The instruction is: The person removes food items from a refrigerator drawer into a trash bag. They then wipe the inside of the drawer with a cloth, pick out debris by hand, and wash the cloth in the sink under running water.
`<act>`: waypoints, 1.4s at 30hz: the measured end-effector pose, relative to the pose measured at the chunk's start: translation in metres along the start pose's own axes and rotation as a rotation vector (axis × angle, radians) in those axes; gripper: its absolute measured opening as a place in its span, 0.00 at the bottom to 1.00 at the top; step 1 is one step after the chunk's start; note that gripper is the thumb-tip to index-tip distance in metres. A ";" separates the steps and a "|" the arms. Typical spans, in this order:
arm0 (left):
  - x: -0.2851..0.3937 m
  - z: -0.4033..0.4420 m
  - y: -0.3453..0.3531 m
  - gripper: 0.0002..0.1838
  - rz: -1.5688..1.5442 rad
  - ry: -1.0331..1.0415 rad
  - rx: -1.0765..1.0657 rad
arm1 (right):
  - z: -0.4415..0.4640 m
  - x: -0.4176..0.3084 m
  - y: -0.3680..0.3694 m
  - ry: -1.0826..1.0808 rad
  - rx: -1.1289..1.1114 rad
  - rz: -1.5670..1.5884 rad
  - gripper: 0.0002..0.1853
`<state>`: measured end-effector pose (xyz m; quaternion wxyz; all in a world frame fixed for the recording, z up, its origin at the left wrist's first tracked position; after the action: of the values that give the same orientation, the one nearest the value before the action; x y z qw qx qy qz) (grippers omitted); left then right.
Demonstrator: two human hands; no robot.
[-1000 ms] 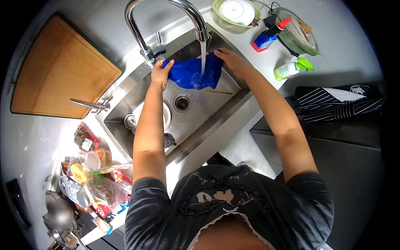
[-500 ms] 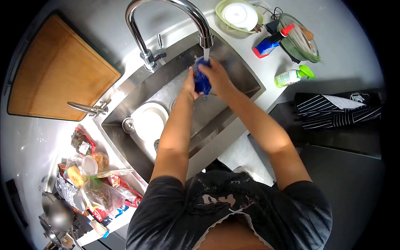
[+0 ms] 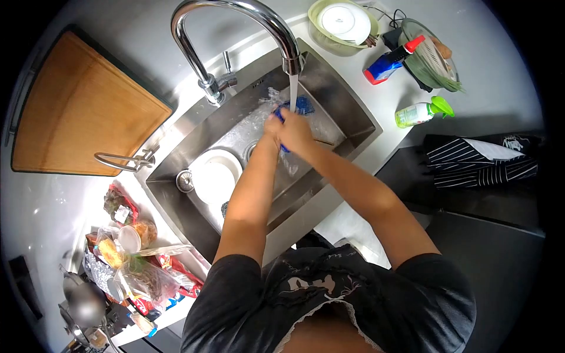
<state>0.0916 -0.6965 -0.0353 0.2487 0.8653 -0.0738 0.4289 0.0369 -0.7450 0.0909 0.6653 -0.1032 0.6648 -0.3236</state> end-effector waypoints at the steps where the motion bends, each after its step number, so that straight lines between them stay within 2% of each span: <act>1: 0.019 -0.024 0.012 0.20 -0.082 -0.041 -0.033 | -0.010 -0.020 -0.004 0.025 -0.044 -0.020 0.19; 2: 0.041 -0.050 0.024 0.20 -0.163 -0.085 -0.062 | -0.005 -0.014 -0.006 0.067 -0.007 0.005 0.17; 4: 0.066 -0.082 0.043 0.19 0.175 -0.158 0.182 | 0.014 0.010 -0.015 0.154 0.062 0.055 0.14; 5: 0.050 -0.065 0.034 0.21 0.145 -0.128 0.120 | 0.023 0.018 -0.023 0.179 0.039 -0.044 0.12; 8: 0.063 -0.077 0.019 0.26 0.278 0.049 -0.033 | 0.036 0.034 -0.038 -0.037 0.113 0.055 0.10; 9: 0.069 -0.082 0.010 0.33 0.393 -0.086 -0.092 | 0.040 0.036 -0.043 0.020 0.011 0.230 0.10; 11: 0.069 -0.085 -0.001 0.36 0.751 0.029 -0.060 | 0.044 0.035 -0.052 0.138 -0.196 0.574 0.09; 12: 0.066 -0.083 -0.005 0.37 0.930 0.089 -0.048 | 0.044 0.031 -0.054 0.269 -0.215 0.634 0.09; 14: 0.055 -0.074 -0.007 0.42 1.096 0.258 -0.005 | 0.044 0.025 -0.057 0.532 -0.243 0.748 0.08; 16: 0.064 -0.102 0.019 0.47 1.212 0.476 0.113 | 0.045 0.018 -0.053 0.687 -0.151 0.882 0.08; 17: 0.072 -0.117 0.034 0.42 1.136 0.544 0.195 | 0.045 0.017 -0.051 0.765 -0.104 0.950 0.08; 19: 0.085 -0.127 0.045 0.41 1.077 0.415 0.231 | 0.059 0.063 -0.029 0.313 -0.393 0.721 0.09; 20: 0.088 -0.128 0.048 0.40 1.045 0.353 0.246 | 0.061 0.069 -0.027 0.194 -0.454 0.661 0.10; 21: 0.083 -0.116 0.039 0.29 1.059 0.416 0.330 | 0.061 0.067 -0.027 0.071 -0.504 0.606 0.11; 22: 0.079 -0.102 0.030 0.25 1.004 0.450 0.341 | 0.063 0.067 -0.028 0.057 -0.484 0.621 0.12; 24: 0.079 -0.090 0.016 0.17 0.896 0.505 0.367 | 0.056 0.047 -0.038 0.206 -0.418 0.694 0.14; 26: 0.093 -0.095 0.011 0.13 0.591 0.175 0.190 | 0.042 0.031 -0.046 0.526 -0.322 0.805 0.15; 27: 0.099 -0.099 0.010 0.12 0.435 0.014 0.106 | 0.043 0.042 -0.039 0.346 -0.429 0.672 0.18; 30: 0.102 -0.094 0.006 0.12 0.245 -0.058 0.056 | 0.029 0.064 -0.035 0.264 -0.578 0.585 0.16; 33: 0.102 -0.091 -0.002 0.12 0.263 -0.109 0.040 | 0.020 0.061 -0.041 0.192 -0.434 0.315 0.09; 35: 0.107 -0.089 -0.012 0.14 0.339 -0.139 0.032 | 0.021 0.045 -0.051 0.122 -0.459 0.215 0.08; 36: 0.107 -0.091 -0.014 0.14 0.419 -0.111 0.080 | 0.019 0.040 -0.053 0.089 -0.472 0.166 0.08; 38: 0.115 -0.102 -0.017 0.16 0.574 -0.051 0.174 | 0.022 0.037 -0.052 0.039 -0.419 0.280 0.08; 39: 0.109 -0.097 -0.021 0.18 0.682 0.072 0.249 | 0.022 0.034 -0.051 0.013 -0.391 0.335 0.08; 42: 0.090 -0.086 -0.024 0.25 0.991 0.459 0.476 | 0.028 0.023 -0.054 0.167 -0.372 0.366 0.08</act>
<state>0.0953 -0.6259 0.0697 -0.1723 0.6448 -0.3152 0.6747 0.0452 -0.8076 0.1059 0.6252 -0.0750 0.7729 -0.0776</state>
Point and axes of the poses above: each hand's wrist, its own z-axis towards the middle knuckle, its own y-axis out of the palm, x = y × z, the point moved 2 cm from there along z, towards the middle knuckle, and after that the axes turned 15 degrees about z, right-handed, at the moved point
